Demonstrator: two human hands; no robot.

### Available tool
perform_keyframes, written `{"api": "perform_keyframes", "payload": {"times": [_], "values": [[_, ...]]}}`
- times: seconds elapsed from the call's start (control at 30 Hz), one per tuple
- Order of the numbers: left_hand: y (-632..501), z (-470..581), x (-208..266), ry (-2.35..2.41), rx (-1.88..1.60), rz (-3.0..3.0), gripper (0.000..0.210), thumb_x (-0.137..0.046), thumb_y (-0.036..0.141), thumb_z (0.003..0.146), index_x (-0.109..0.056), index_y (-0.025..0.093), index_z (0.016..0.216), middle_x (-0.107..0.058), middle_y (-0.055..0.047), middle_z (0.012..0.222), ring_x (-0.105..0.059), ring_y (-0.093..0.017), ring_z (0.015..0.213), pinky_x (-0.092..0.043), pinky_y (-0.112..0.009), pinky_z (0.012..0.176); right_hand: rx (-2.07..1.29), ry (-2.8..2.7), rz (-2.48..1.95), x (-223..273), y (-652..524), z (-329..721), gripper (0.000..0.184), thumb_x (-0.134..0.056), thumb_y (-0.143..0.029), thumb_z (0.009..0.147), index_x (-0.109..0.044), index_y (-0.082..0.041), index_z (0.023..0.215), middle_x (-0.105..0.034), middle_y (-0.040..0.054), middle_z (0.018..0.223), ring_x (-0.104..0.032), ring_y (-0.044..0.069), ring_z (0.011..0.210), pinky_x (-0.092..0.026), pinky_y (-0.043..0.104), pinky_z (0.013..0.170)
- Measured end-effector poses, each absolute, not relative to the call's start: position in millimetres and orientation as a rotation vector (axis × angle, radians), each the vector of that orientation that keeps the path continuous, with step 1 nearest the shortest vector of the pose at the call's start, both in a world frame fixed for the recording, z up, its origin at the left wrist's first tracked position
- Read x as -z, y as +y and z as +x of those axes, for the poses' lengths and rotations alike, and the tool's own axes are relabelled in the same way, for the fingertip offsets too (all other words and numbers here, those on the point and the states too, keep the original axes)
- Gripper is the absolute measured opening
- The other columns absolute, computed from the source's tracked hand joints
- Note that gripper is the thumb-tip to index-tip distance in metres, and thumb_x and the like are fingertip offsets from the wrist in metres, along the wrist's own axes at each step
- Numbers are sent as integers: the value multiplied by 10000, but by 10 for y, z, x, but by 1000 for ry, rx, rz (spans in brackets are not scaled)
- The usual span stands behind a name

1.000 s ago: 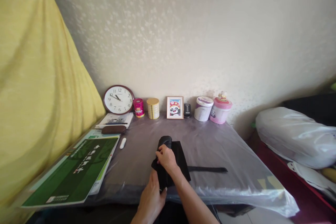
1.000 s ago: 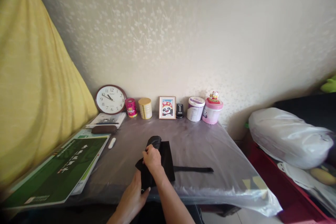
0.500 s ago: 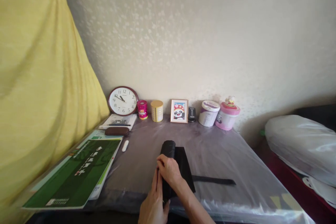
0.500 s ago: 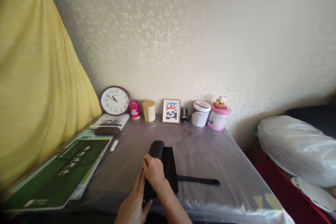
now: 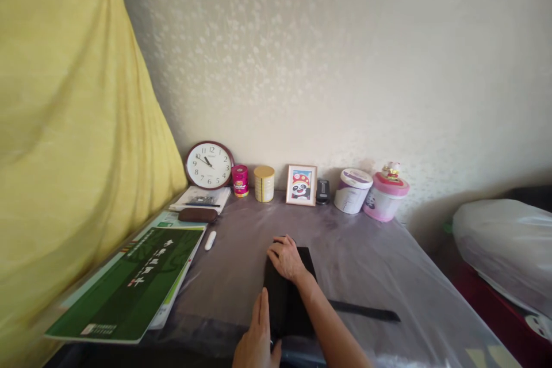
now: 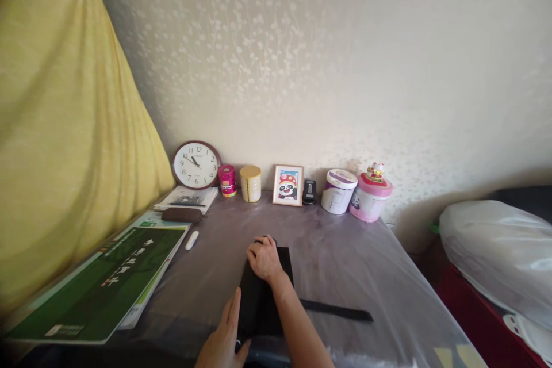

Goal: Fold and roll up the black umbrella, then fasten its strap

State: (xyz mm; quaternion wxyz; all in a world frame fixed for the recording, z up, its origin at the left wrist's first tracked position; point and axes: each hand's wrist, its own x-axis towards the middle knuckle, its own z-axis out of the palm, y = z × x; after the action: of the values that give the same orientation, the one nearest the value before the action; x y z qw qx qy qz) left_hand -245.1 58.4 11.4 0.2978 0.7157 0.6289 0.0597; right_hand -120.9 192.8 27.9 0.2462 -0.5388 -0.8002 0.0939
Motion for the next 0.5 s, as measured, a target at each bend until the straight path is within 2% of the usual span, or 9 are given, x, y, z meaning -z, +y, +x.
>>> {"api": "perform_keyframes", "payload": {"times": [0.1,0.23,0.33,0.5], "values": [[584,-2447,-126,1668,-182,1890,865,-458,138,721,65,183,1409,-55,-64,1510,-505,-213,1168,-417,-243,899,-233,-2070,-1549,-293,2068,-1163,245,-444,-198,868,-682,-252,887,-699,-6,950,-508,147,1123,-259,307,1029],[562,-2433,-178,1683,-181,1909,857,-442,124,722,75,160,1404,-45,-83,1508,-544,-221,1116,-435,-276,881,-155,-1892,-1669,-298,2095,-960,301,-378,-191,884,-634,-158,1039,-647,88,1096,-552,176,1064,-346,292,960],[527,-2430,-214,1690,-219,1950,821,-429,131,742,53,132,1407,-74,-102,1506,-512,-213,1155,-419,-267,898,-127,-1680,-1815,-248,1961,-673,310,-397,-213,862,-609,-118,1068,-633,128,1104,-562,203,1056,-375,322,943],[479,-2445,-254,1724,-245,2001,791,-406,180,779,73,173,1409,-122,-100,1504,-527,-192,1128,-425,-254,855,-296,-1476,-1919,-143,1522,-310,327,-393,-304,852,-629,-151,1017,-670,99,1014,-623,192,927,-443,283,838]]}}
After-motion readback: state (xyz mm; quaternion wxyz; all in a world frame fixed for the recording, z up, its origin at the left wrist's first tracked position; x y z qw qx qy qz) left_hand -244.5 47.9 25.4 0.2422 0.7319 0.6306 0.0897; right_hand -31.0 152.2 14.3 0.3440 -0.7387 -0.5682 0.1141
